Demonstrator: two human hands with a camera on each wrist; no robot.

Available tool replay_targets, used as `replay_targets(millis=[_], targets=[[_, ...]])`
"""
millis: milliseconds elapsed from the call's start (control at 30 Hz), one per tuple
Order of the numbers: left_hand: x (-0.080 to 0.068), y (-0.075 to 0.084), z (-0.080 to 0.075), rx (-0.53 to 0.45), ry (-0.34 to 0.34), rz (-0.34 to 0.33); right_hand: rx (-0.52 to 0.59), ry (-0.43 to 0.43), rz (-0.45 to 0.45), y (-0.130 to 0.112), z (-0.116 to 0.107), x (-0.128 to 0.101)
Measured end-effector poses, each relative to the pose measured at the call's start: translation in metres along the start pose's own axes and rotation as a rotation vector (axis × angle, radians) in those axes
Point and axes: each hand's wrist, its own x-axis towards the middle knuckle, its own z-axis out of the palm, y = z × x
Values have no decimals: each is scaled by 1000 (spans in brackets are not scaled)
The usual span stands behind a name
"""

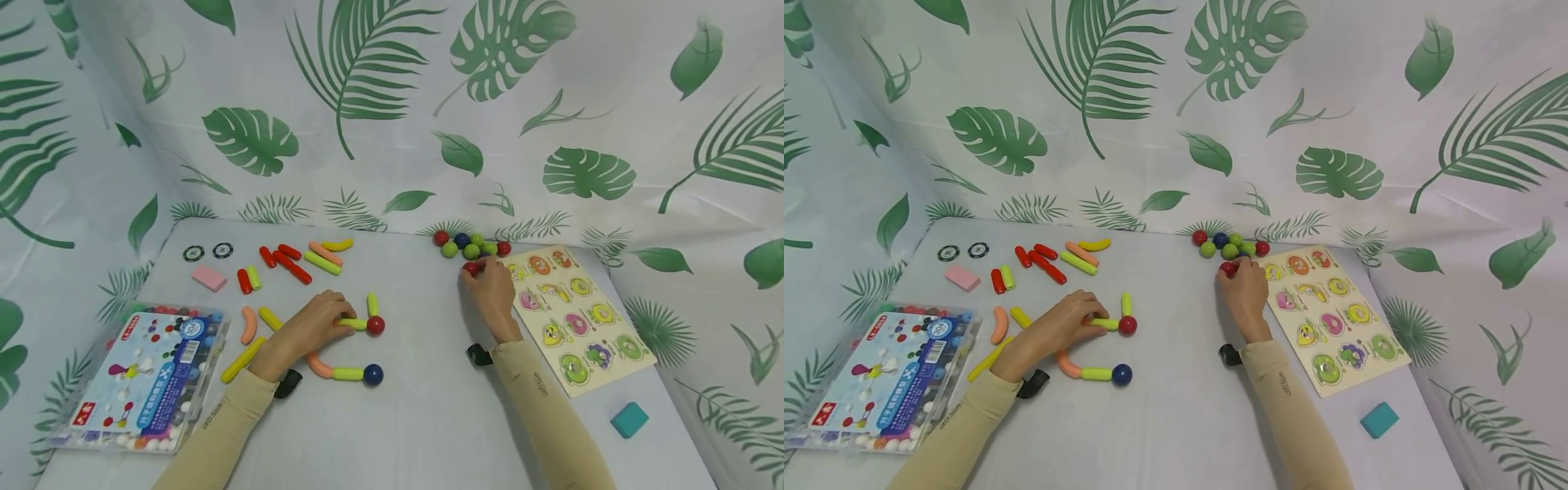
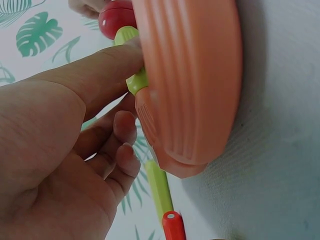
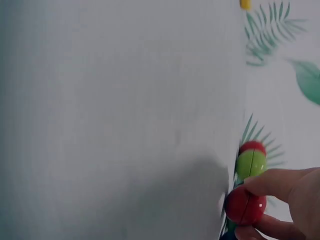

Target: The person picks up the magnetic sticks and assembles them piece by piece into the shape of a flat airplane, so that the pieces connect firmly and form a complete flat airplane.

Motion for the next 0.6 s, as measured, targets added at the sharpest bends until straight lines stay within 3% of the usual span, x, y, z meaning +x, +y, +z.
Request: replay_targets(millis=[200, 400, 600], targets=[[0, -1, -1, -9, 8, 4, 81, -149, -42, -27, 9, -12], [-2, -2, -1, -25, 4, 1, 144, -290, -116, -71, 35, -21], [0, -2, -1, -29, -4, 30, 209, -371, -160, -104, 55, -27]])
